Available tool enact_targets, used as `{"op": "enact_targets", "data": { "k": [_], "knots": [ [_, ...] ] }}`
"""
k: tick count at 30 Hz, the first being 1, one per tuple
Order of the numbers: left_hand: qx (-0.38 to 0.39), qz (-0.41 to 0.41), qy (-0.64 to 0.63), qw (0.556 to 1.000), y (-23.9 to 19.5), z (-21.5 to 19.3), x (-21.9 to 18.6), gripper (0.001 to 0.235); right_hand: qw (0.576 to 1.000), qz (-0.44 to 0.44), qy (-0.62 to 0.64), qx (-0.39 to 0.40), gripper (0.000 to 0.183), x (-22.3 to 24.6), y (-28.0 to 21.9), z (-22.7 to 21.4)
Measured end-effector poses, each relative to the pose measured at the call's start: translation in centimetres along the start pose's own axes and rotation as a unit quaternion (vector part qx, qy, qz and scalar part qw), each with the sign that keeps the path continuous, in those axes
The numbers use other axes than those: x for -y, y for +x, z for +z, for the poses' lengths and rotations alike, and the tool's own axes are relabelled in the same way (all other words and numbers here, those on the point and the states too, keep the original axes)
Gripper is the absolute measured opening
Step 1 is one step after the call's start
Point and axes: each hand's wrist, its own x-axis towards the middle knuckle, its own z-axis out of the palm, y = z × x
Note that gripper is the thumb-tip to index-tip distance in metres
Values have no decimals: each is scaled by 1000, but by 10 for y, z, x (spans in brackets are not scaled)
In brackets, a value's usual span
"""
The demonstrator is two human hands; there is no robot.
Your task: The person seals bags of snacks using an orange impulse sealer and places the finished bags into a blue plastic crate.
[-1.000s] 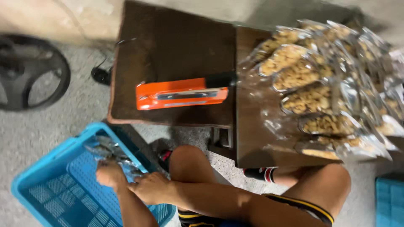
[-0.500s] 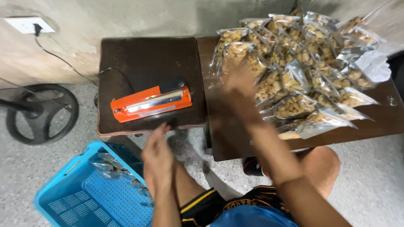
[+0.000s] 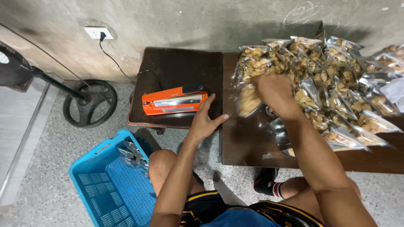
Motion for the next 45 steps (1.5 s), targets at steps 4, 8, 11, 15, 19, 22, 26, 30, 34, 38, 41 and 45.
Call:
{"op": "enact_targets", "data": {
  "k": [4,8,11,15,19,22,26,30,34,38,41,45],
  "knots": [
    [143,-78,-178,971,13,0,32,95,986,-24,162,33,31,43,15,-4],
    [193,-238,-319,897,2,-3,66,70,971,-40,225,75,38,82,43,19],
    [155,-282,-353,879,-3,-5,88,56,975,-35,215,31,71,101,55,33],
    [78,-402,-385,827,-6,-25,111,44,954,-161,149,-204,78,128,64,47],
    [19,-400,-466,789,-8,-52,112,42,950,-182,70,-244,71,147,61,65],
    [-2,-410,-466,784,-10,-69,109,40,948,-177,45,-260,68,152,62,80],
    [-24,-415,-452,790,-9,-79,105,39,966,-151,48,-205,70,152,62,88],
    [-18,-415,-422,806,-9,-81,103,42,969,-142,54,-195,67,153,64,93],
    [-16,-419,-375,827,-13,-78,106,44,977,-131,63,-155,70,152,63,98],
    [-32,-413,-362,835,-15,-73,109,48,983,-121,69,-118,74,152,66,99],
    [-36,-397,-369,840,-15,-71,110,50,987,-111,73,-95,74,154,66,98],
    [-45,-410,-372,831,-13,-73,100,55,988,-109,66,-92,74,155,65,98]
  ]
}}
